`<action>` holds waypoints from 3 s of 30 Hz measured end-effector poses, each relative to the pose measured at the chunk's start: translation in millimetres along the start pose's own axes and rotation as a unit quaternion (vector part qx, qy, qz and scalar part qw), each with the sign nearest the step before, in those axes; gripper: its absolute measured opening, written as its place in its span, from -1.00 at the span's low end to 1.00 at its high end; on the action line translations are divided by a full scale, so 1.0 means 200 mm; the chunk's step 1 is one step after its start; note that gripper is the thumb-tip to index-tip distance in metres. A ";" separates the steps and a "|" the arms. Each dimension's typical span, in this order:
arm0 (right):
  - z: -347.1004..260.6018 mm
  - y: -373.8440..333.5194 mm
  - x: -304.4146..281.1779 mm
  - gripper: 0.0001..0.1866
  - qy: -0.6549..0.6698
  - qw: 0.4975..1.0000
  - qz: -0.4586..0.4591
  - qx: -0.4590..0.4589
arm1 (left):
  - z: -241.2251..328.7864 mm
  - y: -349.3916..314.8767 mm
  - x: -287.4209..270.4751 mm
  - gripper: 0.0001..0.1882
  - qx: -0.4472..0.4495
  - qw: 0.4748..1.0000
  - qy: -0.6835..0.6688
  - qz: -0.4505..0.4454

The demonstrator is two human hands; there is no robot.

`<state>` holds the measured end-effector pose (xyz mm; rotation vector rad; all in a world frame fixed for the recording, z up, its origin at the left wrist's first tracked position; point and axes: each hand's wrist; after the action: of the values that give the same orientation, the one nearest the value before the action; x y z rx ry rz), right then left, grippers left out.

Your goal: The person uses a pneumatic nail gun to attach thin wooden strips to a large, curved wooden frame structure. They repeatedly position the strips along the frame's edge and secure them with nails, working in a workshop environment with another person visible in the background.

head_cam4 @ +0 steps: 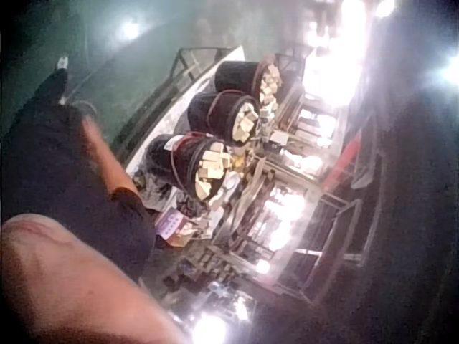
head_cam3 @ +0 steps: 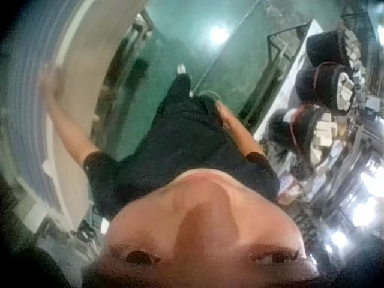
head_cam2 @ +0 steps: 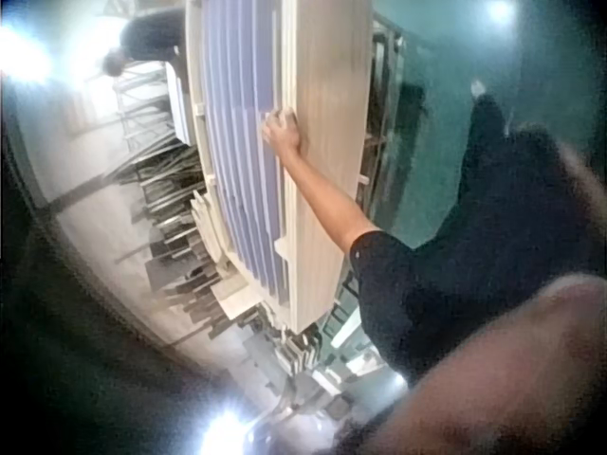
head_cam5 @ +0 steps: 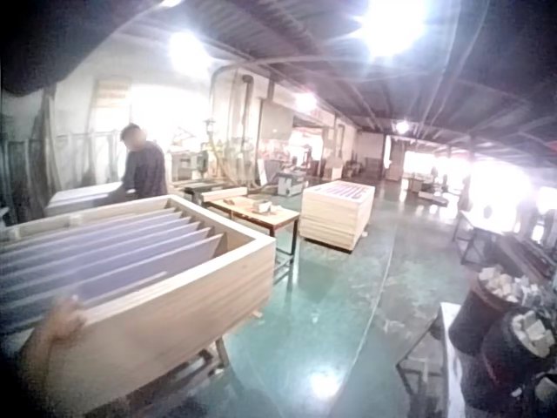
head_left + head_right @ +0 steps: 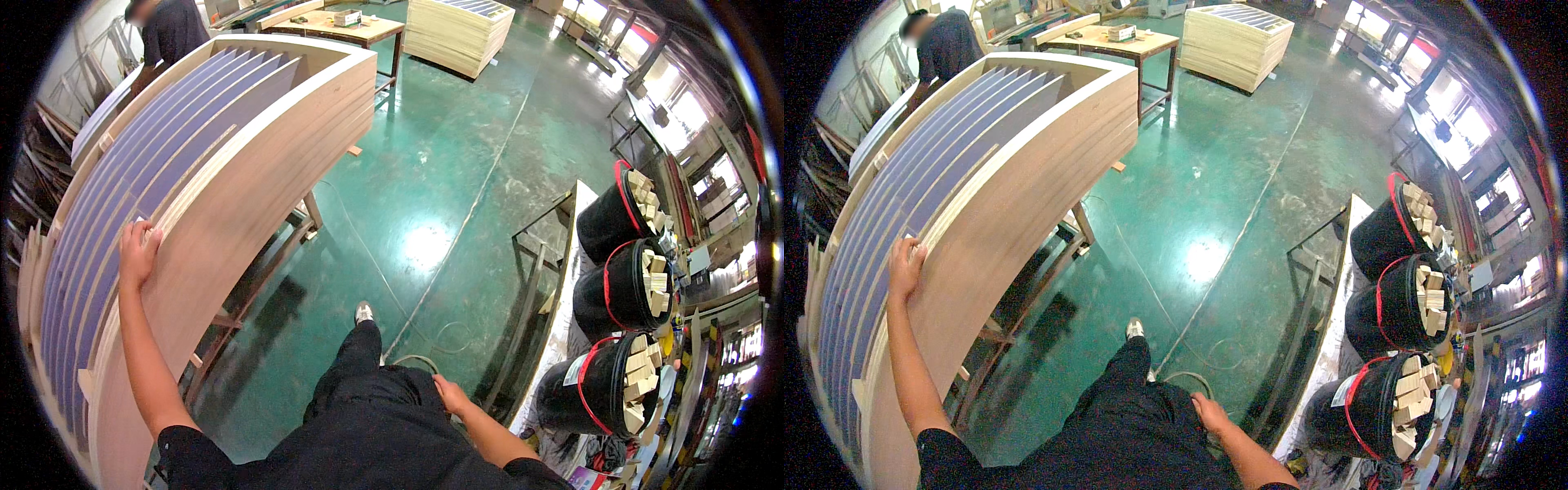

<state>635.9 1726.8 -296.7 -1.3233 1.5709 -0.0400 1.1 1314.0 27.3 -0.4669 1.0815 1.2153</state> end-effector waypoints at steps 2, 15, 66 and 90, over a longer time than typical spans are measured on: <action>0.02 0.02 0.01 -0.61 -0.040 0.999 0.011 -0.018 | 0.01 0.01 0.00 -0.50 0.010 1.000 0.003 0.004; -0.20 0.02 -0.08 -0.63 -0.044 0.998 0.045 -0.014 | 0.21 -0.05 -0.01 -0.40 -0.056 0.997 0.058 0.006; -4.10 0.03 0.08 -0.78 -0.317 0.641 0.140 -0.685 | -1.34 -1.67 -1.41 -0.64 -0.148 0.976 -0.033 0.158; -4.13 -0.02 0.12 -0.69 -0.253 0.760 0.035 -0.598 | -1.35 -1.71 -1.39 -0.60 -0.208 0.965 -0.071 0.140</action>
<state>67.3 1255.0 73.0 -1.9530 1.0895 1.4735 211.6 843.4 60.0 -0.5489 0.7831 1.7147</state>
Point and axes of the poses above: each hand's wrist, its own y-axis towards the middle knuckle, its own x-axis out of the palm, z = x × y, and after that the axes turned 12 degrees about -y, right-handed
